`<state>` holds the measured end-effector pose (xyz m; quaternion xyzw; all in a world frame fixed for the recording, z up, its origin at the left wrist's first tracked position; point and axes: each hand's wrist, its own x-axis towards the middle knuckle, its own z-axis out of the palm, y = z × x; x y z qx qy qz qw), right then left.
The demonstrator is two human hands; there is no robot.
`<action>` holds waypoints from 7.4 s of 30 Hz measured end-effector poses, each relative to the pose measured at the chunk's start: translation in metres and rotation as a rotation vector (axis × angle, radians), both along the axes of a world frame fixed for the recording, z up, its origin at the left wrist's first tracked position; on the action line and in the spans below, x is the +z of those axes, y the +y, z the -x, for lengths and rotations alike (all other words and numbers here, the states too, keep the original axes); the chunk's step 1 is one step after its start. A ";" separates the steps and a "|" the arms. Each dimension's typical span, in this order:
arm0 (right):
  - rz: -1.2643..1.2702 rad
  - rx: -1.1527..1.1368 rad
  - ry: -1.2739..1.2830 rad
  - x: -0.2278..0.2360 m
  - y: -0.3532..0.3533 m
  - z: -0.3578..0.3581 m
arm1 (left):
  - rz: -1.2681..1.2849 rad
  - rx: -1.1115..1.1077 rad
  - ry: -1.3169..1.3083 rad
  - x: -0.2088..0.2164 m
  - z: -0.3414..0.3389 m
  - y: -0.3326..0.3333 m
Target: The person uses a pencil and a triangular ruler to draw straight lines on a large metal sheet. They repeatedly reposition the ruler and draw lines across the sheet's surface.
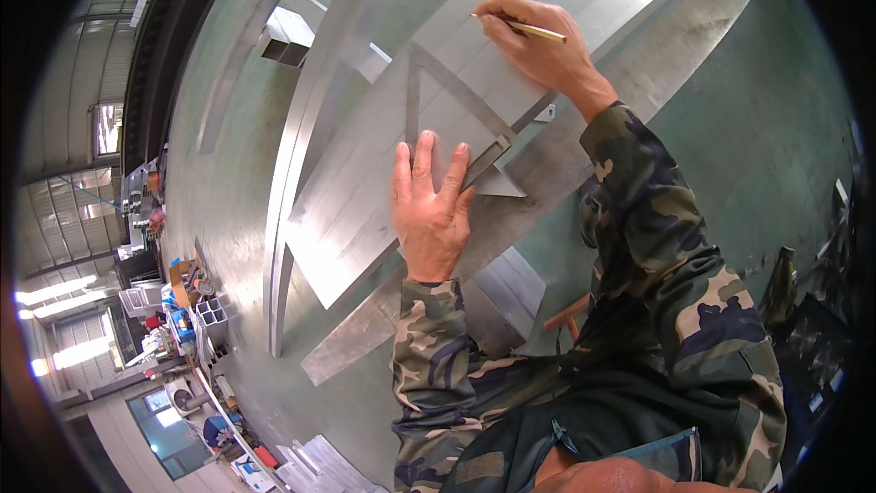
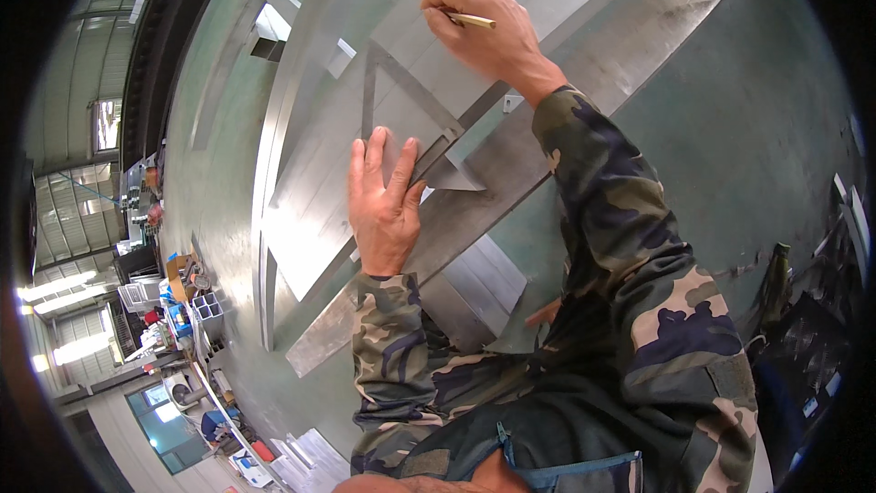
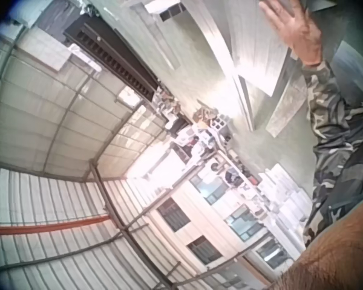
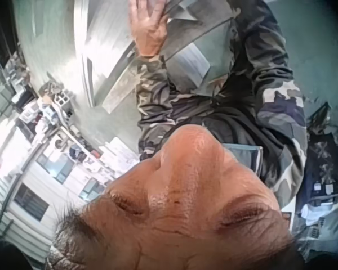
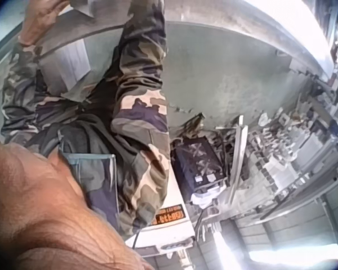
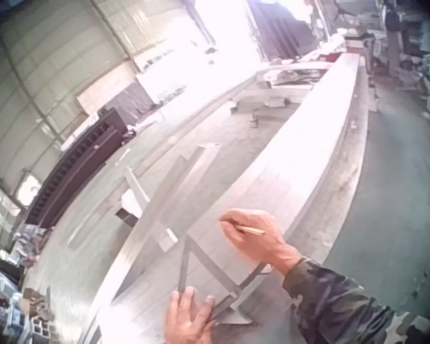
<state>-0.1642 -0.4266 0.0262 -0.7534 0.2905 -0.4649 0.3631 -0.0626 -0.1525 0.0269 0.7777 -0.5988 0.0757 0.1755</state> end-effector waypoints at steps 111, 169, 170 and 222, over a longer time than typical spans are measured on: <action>-0.174 -0.089 -0.317 -0.011 -0.028 0.032 | 0.055 -0.031 0.018 -0.008 0.003 -0.004; -0.099 -0.120 -0.240 -0.003 -0.010 0.025 | 0.043 -0.015 0.050 0.006 0.016 -0.026; -0.093 -0.123 -0.235 -0.003 -0.009 0.024 | 0.037 -0.009 0.048 0.007 0.017 -0.025; -0.209 -0.032 -0.266 0.008 0.001 0.022 | 0.075 -0.009 0.025 0.003 0.010 -0.019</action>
